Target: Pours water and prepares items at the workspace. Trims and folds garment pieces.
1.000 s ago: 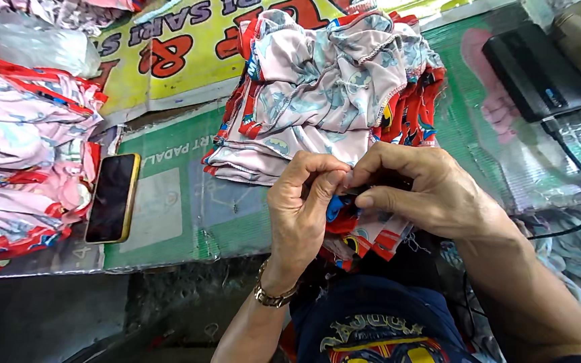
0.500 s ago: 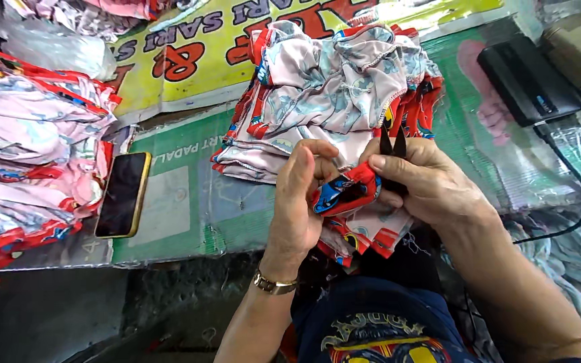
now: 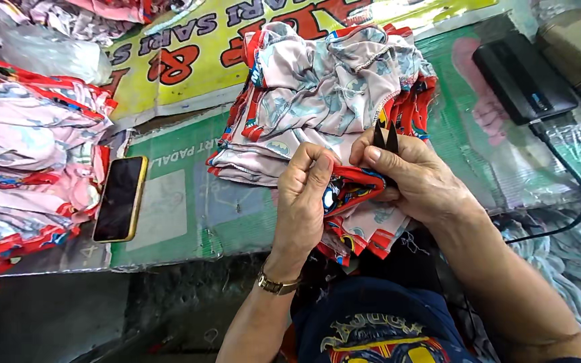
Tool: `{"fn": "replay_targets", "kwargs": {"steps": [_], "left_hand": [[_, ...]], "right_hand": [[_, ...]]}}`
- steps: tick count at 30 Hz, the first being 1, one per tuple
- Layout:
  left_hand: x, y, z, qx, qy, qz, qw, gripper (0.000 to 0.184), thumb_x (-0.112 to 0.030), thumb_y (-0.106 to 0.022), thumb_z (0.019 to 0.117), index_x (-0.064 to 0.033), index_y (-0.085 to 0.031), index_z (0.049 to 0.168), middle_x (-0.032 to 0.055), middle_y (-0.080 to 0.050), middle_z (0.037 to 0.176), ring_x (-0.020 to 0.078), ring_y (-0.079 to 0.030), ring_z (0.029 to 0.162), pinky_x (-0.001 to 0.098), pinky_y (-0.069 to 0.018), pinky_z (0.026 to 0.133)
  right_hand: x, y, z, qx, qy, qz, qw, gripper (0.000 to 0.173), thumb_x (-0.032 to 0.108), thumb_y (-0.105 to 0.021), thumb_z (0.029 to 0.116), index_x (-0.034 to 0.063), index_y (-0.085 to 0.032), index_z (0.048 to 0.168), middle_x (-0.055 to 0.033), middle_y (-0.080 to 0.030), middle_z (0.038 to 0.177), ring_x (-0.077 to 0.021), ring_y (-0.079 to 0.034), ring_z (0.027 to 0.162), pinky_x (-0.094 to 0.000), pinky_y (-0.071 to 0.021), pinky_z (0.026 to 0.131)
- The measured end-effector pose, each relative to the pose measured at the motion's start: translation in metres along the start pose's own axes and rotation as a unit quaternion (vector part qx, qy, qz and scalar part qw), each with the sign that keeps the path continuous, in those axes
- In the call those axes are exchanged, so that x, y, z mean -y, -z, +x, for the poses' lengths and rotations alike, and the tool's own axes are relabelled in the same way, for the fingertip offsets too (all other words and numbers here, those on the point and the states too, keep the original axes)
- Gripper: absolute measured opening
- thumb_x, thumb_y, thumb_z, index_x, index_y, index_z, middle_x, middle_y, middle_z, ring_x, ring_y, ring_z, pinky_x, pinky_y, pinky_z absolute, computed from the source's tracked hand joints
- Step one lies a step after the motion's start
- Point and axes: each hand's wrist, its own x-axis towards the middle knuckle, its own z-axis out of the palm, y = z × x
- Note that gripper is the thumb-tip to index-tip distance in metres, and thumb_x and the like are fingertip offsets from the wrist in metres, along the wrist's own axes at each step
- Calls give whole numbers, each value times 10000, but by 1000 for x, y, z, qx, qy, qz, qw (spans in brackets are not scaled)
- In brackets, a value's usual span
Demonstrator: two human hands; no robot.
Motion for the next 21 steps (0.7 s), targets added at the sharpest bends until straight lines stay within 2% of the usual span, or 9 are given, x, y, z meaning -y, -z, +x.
{"fn": "replay_targets", "kwargs": {"steps": [2,5,6,8,11,16,18,20,21], "left_hand": [[0,1,-1,-13,-2,10,1000,215,-218,-415,1111,-137,-588,1011,-15,-577,867,54,-600,739,208,-547,647],[-1,0,-3,-26,-6,10,1000,216,-229,-416,1110,-153,-580,992,-32,-554,845,39,-574,715,190,-527,635],[-2,-1,-4,-31,-7,4,999,216,-232,-412,1111,-154,-575,991,-34,-548,815,36,-571,686,188,-527,617],[-3,-2,-5,-33,-14,0,999,216,-239,-404,1113,-153,-568,1001,-32,-546,784,40,-575,664,195,-535,609],[-4,-3,-7,-40,-46,14,998,226,-252,-390,1118,-157,-561,1006,-38,-542,775,45,-577,663,201,-532,611],[-5,3,-8,-2,-78,52,996,251,-284,-364,1118,-162,-578,1076,-68,-528,748,23,-549,648,171,-491,596],[-5,6,-11,31,-59,87,994,164,-279,-473,1056,-180,-559,1156,-85,-498,695,5,-499,580,154,-448,541],[-8,5,-12,63,-31,134,988,285,-130,-632,948,-128,-528,1213,-52,-564,687,21,-542,557,159,-486,518],[-9,4,-11,71,-21,170,983,291,-85,-651,939,-98,-541,1208,-33,-603,706,35,-566,567,168,-497,521]], "right_hand": [[0,0,0,3,-2,2,1000,219,247,-488,1076,76,-614,1019,-5,-475,644,-27,-359,417,-148,-317,358],[0,2,-1,17,1,-7,1000,334,424,-694,959,107,-626,1035,12,-493,639,-25,-388,425,-153,-331,355],[0,3,-1,24,2,-12,1000,366,446,-722,934,111,-627,1047,17,-500,646,-24,-400,434,-153,-338,358],[0,3,-3,31,4,-37,999,308,364,-726,920,110,-628,1065,18,-516,659,-23,-419,446,-152,-355,367],[2,0,-4,13,-11,-96,995,154,168,-633,883,106,-655,1022,11,-503,619,-37,-404,427,-165,-333,363],[0,2,-5,12,8,-69,997,100,63,-553,977,67,-652,985,-18,-534,652,-38,-432,446,-160,-355,373],[-1,3,-5,18,17,-47,999,86,66,-554,995,70,-640,999,-17,-547,668,-28,-431,441,-150,-356,365],[-2,4,-5,20,24,-30,999,82,71,-545,1010,72,-627,1022,-26,-561,698,-34,-449,453,-155,-371,369],[-3,4,-6,19,29,-33,999,87,76,-543,1015,74,-626,1040,-29,-573,721,-40,-466,468,-160,-390,378]]}}
